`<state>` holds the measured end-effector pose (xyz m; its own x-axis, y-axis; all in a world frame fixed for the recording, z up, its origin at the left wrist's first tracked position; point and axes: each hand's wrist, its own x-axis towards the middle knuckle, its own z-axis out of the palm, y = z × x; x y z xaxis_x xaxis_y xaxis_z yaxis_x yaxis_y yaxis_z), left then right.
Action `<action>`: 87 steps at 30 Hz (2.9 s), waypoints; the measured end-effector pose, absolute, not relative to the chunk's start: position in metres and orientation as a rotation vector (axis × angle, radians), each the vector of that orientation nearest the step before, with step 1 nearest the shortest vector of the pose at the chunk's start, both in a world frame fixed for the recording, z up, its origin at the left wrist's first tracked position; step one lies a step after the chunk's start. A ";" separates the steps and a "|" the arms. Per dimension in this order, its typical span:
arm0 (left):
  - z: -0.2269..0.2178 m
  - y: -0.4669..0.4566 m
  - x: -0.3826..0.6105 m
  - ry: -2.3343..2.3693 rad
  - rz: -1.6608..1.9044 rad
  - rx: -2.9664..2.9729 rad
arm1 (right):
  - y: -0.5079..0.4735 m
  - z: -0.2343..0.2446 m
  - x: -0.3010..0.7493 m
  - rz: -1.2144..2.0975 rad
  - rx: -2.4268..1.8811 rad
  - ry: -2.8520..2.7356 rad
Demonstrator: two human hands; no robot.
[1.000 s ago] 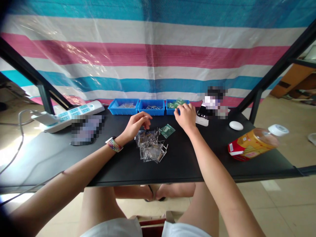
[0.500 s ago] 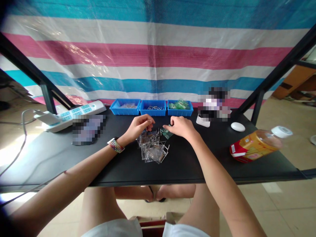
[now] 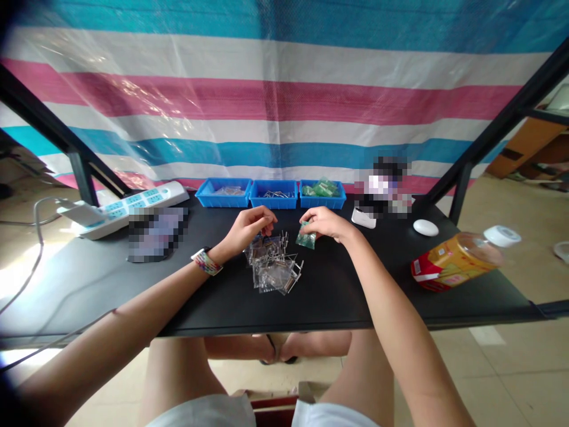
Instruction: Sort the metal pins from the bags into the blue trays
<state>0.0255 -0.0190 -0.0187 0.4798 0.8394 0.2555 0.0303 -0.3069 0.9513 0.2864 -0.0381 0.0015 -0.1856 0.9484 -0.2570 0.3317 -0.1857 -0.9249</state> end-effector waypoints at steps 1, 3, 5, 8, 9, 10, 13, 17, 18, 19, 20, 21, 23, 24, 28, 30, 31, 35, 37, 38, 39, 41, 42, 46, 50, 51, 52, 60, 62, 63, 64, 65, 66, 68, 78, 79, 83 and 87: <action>-0.019 -0.019 0.025 0.755 0.975 1.692 | -0.039 0.005 0.286 1.423 -1.436 -1.448; -0.019 -0.019 0.025 0.755 0.964 1.688 | -0.043 0.011 0.281 1.433 -1.285 -1.346; -0.017 -0.020 0.026 0.745 0.943 1.686 | -0.048 0.014 0.270 1.393 -1.141 -1.265; -0.014 -0.022 0.027 0.714 0.925 1.704 | -0.053 0.011 0.250 1.328 -1.018 -1.213; -0.013 -0.023 0.027 0.701 0.928 1.707 | -0.054 0.009 0.244 1.305 -1.012 -1.205; -0.013 -0.023 0.026 0.690 0.937 1.707 | -0.055 0.006 0.240 1.284 -1.018 -1.201; -0.013 -0.023 0.026 0.675 0.987 1.694 | -0.057 0.002 0.233 1.269 -1.055 -1.212; -0.014 -0.023 0.026 0.709 1.062 1.705 | -0.058 0.000 0.232 1.356 -1.071 -1.270; -0.014 -0.024 0.026 0.732 1.085 1.695 | -0.058 -0.001 0.232 1.344 -1.063 -1.282; -0.014 -0.024 0.026 0.763 1.107 1.679 | -0.058 -0.002 0.231 1.310 -1.046 -1.294; -0.014 -0.024 0.026 0.800 1.129 1.660 | -0.057 -0.004 0.230 1.254 -1.022 -1.306; -0.013 -0.024 0.027 0.841 1.144 1.647 | -0.057 -0.006 0.229 1.182 -0.998 -1.322; -0.012 -0.024 0.026 0.897 1.108 1.645 | -0.057 -0.009 0.226 1.028 -0.960 -1.365; -0.012 -0.025 0.026 0.898 1.058 1.643 | -0.057 -0.011 0.225 0.964 -0.951 -1.393; -0.011 -0.025 0.026 0.801 0.912 1.542 | -0.060 -0.012 0.222 0.831 -0.963 -1.541; -0.012 -0.024 0.027 0.783 0.936 1.535 | -0.062 -0.010 0.222 0.787 -0.988 -1.565; -0.013 -0.022 0.027 0.780 0.953 1.545 | -0.062 -0.009 0.222 0.789 -0.996 -1.545; -0.016 -0.018 0.026 0.784 1.037 1.558 | -0.062 -0.005 0.223 1.083 -0.961 -1.315; -0.016 -0.019 0.026 0.786 1.039 1.598 | -0.062 -0.006 0.222 1.245 -0.939 -1.203; -0.015 -0.020 0.026 0.785 1.023 1.634 | -0.062 -0.007 0.222 1.285 -0.944 -1.172; -0.015 -0.021 0.026 0.783 1.003 1.673 | -0.061 -0.009 0.221 1.301 -0.958 -1.156; -0.015 -0.024 0.026 0.785 0.982 1.746 | -0.059 -0.012 0.220 1.282 -0.995 -1.155; -0.016 -0.025 0.026 0.792 0.984 1.769 | -0.058 -0.012 0.221 1.250 -1.011 -1.166; -0.021 -0.024 0.027 0.835 1.063 1.737 | -0.044 -0.005 0.239 0.847 -1.103 -1.270; -0.024 -0.020 0.025 0.858 1.095 1.716 | -0.023 0.002 0.273 0.075 -1.365 -1.471; -0.025 -0.019 0.025 0.859 1.096 1.718 | -0.019 0.000 0.279 -0.048 -1.420 -1.569; -0.025 -0.018 0.025 0.860 1.100 1.719 | -0.016 -0.002 0.283 -0.143 -1.472 -1.675; -0.021 -0.014 0.021 0.831 0.893 2.175 | -0.018 -0.014 0.282 -0.384 -1.571 -1.889; -0.022 -0.015 0.021 0.782 0.855 2.294 | -0.023 -0.009 0.278 -0.284 -1.503 -1.870; -0.022 -0.015 0.021 0.777 0.845 2.325 | -0.027 -0.008 0.275 -0.170 -1.448 -1.900; -0.022 -0.016 0.022 0.782 0.839 2.341 | -0.030 -0.007 0.272 -0.023 -1.379 -1.953; -0.023 -0.016 0.022 0.796 0.838 2.347 | -0.033 -0.007 0.269 0.136 -1.304 -2.013; -0.023 -0.017 0.022 0.813 0.841 2.345 | -0.035 -0.008 0.266 0.283 -1.234 -2.068; -0.024 -0.017 0.021 0.858 0.854 2.319 | -0.038 -0.012 0.260 0.471 -1.154 -2.139; -0.028 -0.010 0.017 0.969 0.889 2.183 | -0.033 -0.023 0.261 0.536 -1.185 -2.279; -0.028 -0.010 0.017 0.969 0.893 2.182 | -0.033 -0.023 0.261 0.543 -1.180 -2.284; -0.028 -0.010 0.017 0.961 0.895 2.179 | -0.030 -0.021 0.268 0.559 -1.175 -2.295; -0.029 -0.009 0.018 0.964 0.890 2.147 | -0.025 -0.016 0.282 0.721 -1.211 -2.212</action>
<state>0.0180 -0.0093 -0.0286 0.5075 0.7993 0.3218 0.3851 -0.5445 0.7452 0.2820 -0.0250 -0.0158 -0.4701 0.8638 0.1811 0.5914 0.4606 -0.6619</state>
